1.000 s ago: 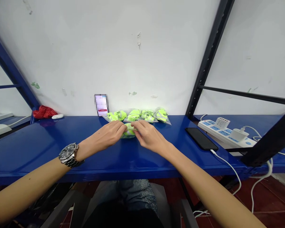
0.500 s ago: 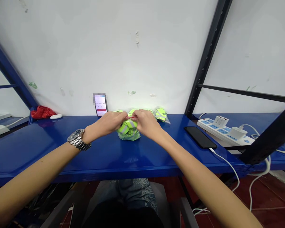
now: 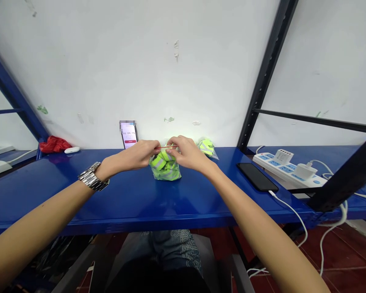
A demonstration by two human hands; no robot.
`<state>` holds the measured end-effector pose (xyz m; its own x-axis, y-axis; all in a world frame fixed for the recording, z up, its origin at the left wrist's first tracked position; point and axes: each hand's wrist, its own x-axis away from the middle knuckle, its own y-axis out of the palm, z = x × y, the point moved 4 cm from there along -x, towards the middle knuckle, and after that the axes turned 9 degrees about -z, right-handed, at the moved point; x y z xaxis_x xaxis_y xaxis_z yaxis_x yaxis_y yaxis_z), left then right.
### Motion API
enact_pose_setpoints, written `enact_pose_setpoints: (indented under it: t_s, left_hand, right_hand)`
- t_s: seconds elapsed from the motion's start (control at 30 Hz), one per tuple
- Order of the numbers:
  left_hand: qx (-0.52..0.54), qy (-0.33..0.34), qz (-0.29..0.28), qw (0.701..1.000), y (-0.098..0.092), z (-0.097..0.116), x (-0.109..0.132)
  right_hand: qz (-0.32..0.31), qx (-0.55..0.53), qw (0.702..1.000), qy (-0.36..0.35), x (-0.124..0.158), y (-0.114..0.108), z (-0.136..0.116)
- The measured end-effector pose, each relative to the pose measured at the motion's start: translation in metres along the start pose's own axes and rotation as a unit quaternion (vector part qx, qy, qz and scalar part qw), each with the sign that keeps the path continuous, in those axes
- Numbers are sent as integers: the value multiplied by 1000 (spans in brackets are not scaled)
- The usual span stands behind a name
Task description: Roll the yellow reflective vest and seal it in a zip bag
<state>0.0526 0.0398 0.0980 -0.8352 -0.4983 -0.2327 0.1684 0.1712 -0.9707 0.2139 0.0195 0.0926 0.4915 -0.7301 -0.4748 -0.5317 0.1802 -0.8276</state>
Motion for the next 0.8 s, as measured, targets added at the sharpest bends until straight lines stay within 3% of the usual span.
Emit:
enact_pose_setpoints:
  t_s: [0.23,0.5,0.63,0.8]
  left_hand:
    - [29,-42,-38,998,7,-13,-5]
    - [41,-73,-75,994,23,-25,-11]
    - [36,-82,-39,995,28,-32,-16]
    - [14,-48,-5,999,37,-28,-18]
  right_hand:
    - [-1,40,999,9,-11,8,8]
    - [-85,23,996,32,-27,23,21]
    - [-93,12,994,59,-35,31,28]
    - [-51,7,995,87,-26,39,35]
